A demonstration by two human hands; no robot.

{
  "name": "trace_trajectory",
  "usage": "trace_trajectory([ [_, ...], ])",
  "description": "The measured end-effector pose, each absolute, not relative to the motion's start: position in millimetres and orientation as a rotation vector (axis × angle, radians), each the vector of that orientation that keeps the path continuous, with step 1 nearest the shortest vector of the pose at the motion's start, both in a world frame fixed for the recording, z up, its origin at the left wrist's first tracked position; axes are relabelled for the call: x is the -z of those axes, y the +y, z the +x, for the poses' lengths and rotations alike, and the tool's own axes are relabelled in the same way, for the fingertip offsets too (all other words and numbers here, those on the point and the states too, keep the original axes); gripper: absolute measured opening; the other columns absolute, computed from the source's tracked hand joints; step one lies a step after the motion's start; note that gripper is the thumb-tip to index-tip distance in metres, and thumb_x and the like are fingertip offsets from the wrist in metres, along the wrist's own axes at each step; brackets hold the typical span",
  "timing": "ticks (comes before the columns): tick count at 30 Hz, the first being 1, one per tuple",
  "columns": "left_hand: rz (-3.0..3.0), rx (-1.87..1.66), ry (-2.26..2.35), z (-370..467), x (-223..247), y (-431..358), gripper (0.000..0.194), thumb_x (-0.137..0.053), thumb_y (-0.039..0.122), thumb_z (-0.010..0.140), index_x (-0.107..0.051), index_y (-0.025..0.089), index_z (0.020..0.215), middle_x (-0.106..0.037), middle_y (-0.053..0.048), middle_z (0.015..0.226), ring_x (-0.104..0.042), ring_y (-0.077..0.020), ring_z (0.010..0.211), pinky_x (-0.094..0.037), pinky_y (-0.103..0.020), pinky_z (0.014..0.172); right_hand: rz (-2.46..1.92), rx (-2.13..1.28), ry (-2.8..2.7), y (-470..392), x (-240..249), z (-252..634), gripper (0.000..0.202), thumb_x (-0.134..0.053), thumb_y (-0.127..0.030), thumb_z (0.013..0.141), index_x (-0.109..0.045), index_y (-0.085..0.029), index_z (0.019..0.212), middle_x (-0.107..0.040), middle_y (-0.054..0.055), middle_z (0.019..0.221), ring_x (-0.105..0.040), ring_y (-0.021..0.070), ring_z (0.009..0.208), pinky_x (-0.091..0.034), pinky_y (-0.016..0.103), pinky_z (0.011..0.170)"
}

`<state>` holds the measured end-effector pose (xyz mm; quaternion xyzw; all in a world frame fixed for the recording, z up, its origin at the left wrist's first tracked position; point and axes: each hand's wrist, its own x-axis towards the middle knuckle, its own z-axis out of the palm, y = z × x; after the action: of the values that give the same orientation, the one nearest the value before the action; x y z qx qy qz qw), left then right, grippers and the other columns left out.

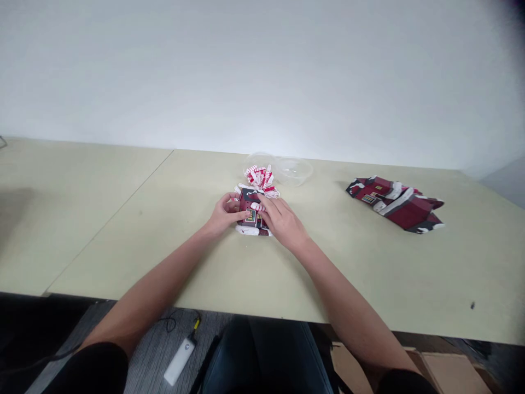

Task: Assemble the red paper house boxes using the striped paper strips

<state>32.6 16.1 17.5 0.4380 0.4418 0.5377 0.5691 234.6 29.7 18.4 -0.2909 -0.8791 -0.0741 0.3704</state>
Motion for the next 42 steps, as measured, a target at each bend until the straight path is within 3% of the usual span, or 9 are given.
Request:
trace_trajectory([
  [4, 1.050, -1.247, 1.011, 33, -22, 14, 0.077, -0.099, 0.033, 0.040, -0.055, 0.020, 0.102, -0.075, -0.005, 0.090, -0.070, -0.0160, 0.074, -0.057, -0.028, 0.072, -0.610, 0.229, -2.214, 30, -16, 235, 0.027, -0.050, -0.013, 0.099, -0.066, -0.014, 0.119, -0.069, 0.012, 0.110, -0.062, 0.0201, 0.103, -0.049, 0.035, 0.096],
  [10, 1.059, -1.256, 1.018, 37, -26, 10, 0.073, -0.098, 0.032, 0.043, -0.055, 0.020, 0.101, -0.076, -0.005, 0.087, -0.070, -0.0166, 0.073, -0.057, -0.028, 0.071, -0.643, 0.263, -2.089, 29, -14, 232, 0.021, -0.052, -0.015, 0.099, -0.070, -0.018, 0.110, -0.070, 0.009, 0.102, -0.063, 0.0183, 0.097, -0.050, 0.033, 0.087],
  [17, 1.061, -1.274, 1.004, 38, -24, 10, 0.070, -0.098, 0.033, 0.045, -0.055, 0.020, 0.098, -0.076, -0.005, 0.087, -0.070, -0.0161, 0.074, -0.058, -0.028, 0.070, -0.499, 0.390, -2.064, 34, -17, 235, 0.021, -0.057, -0.010, 0.095, -0.070, -0.018, 0.108, -0.068, 0.007, 0.091, -0.061, 0.0166, 0.086, -0.046, 0.033, 0.080],
  [30, 1.101, -1.264, 1.011, 36, -21, 8, 0.068, -0.097, 0.032, 0.049, -0.055, 0.020, 0.101, -0.075, -0.005, 0.090, -0.070, -0.0161, 0.074, -0.058, -0.026, 0.069, -0.435, 0.444, -2.171, 35, -23, 241, 0.027, -0.050, -0.010, 0.098, -0.067, -0.019, 0.116, -0.066, 0.008, 0.094, -0.059, 0.0170, 0.089, -0.047, 0.037, 0.084],
  [36, 1.065, -1.245, 1.004, 40, -25, 6, 0.072, -0.098, 0.035, 0.044, -0.053, 0.020, 0.098, -0.075, -0.004, 0.086, -0.069, -0.0148, 0.071, -0.056, -0.025, 0.068, -0.361, 0.450, -2.184, 35, -24, 244, 0.028, -0.053, -0.009, 0.096, -0.065, -0.019, 0.119, -0.068, 0.008, 0.097, -0.060, 0.0172, 0.090, -0.047, 0.037, 0.085],
  [42, 1.019, -1.218, 1.029, 39, -31, 3, 0.072, -0.098, 0.036, 0.041, -0.054, 0.019, 0.095, -0.074, -0.003, 0.085, -0.069, -0.0148, 0.071, -0.054, -0.024, 0.066, -0.374, 0.520, -2.139, 31, -27, 240, 0.022, -0.054, -0.008, 0.095, -0.067, -0.019, 0.110, -0.069, 0.007, 0.095, -0.060, 0.0162, 0.088, -0.044, 0.035, 0.084],
])
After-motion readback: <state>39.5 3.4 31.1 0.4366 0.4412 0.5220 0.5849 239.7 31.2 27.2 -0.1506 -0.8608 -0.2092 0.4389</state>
